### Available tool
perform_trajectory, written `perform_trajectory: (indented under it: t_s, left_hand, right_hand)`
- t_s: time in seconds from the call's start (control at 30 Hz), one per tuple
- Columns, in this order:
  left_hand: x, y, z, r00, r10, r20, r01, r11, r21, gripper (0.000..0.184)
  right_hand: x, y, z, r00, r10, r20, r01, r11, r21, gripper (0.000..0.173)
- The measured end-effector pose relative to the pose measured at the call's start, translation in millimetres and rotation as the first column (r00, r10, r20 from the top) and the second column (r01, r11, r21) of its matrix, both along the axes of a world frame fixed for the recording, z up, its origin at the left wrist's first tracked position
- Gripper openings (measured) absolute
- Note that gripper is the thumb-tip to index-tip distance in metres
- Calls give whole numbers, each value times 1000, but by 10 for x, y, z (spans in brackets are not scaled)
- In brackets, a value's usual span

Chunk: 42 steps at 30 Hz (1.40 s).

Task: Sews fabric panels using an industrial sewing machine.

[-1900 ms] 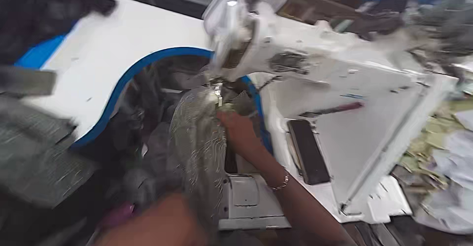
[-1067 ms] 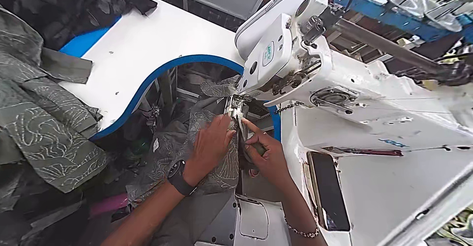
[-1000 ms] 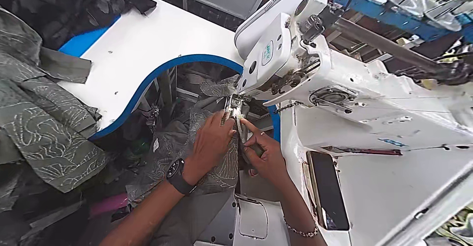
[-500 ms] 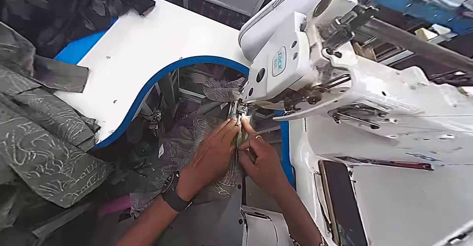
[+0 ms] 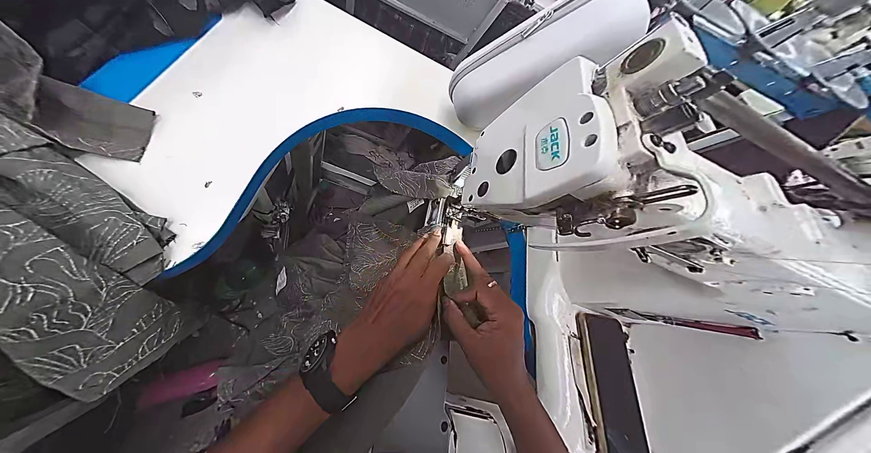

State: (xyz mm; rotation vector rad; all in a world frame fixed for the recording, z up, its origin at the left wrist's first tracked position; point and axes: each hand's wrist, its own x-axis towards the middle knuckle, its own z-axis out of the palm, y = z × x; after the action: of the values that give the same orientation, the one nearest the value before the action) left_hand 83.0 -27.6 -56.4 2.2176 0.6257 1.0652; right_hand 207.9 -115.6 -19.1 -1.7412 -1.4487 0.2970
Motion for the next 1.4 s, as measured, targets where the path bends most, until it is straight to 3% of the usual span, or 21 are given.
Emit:
perform_trajectory:
  t_s: [0.13, 0.27, 0.4, 0.57, 0.63, 0.7, 0.77, 0.87, 0.93, 1.0, 1.03, 1.1, 1.17, 1.23, 1.3, 1.4]
  left_hand:
    - [-55, -32, 13, 999, -25, -25, 26, 1000, 10, 31]
    - [-19, 34, 58, 998, -41, -54, 41, 999, 4, 25]
    - [14, 67, 71, 996, -41, -82, 42, 999, 10, 24]
    - [29, 57, 54, 999, -36, -39, 35, 999, -23, 25]
    - [36, 80, 71, 998, -49, -48, 48, 998, -31, 25]
    - [36, 74, 63, 998, -51, -35, 49, 998, -38, 24]
    - [45, 82, 53, 1000, -27, -15, 27, 998, -49, 23]
    - [80, 101, 43, 1000, -28, 11, 29, 991, -132, 25]
    - [155, 166, -5, 998, 11, 56, -4, 993, -116, 21]
    - [192, 219, -7, 995, 59, 82, -49, 992, -118, 18]
    - [126, 190, 55, 996, 67, 55, -55, 979, -194, 22]
    - [-196, 143, 284, 992, -123, -28, 94, 865, -492, 36]
    - [-534, 23, 443, 927, -368, -80, 221, 704, -675, 38]
    - [-685, -209, 529, 909, -386, -159, 200, 736, -646, 31]
    - [-701, -361, 474, 938, -302, -173, 166, 825, -541, 31]
    - [-649, -429, 372, 945, -280, -167, 165, 853, -494, 30]
  right_hand:
    - [-22, 39, 41, 1000, 8, 25, -6, 998, -64, 17]
    - [25, 184, -26, 986, 38, -161, -43, 999, -28, 16]
    - [59, 173, -63, 992, 48, -120, -46, 999, 22, 15]
    - [54, 202, -66, 946, 35, -322, -34, 999, 10, 15]
    - [54, 221, -66, 946, 37, -321, -32, 999, 20, 15]
    - [-11, 193, -75, 980, -4, -199, 11, 999, 32, 15]
    - [-109, 182, -64, 997, -67, 41, 65, 996, 58, 18]
    - [-232, 208, -74, 906, -179, 383, 138, 981, 133, 22]
    - [-278, 255, -62, 826, -232, 514, 176, 972, 156, 25]
    - [-287, 164, 31, 786, -253, 564, 229, 967, 114, 27]
    - [-301, 5, 117, 776, -247, 580, 262, 963, 59, 27]
    - [-323, -396, 241, 797, -248, 551, 325, 945, -45, 26]
    - [-350, -810, 144, 845, -272, 461, 350, 932, -93, 25]
    - [-262, -1051, 75, 876, -228, 425, 309, 942, -129, 26]
    - [-260, -1016, 323, 879, -110, 463, 216, 960, -181, 27]
    - [-705, -773, 805, 770, 133, 624, 76, 952, -296, 18]
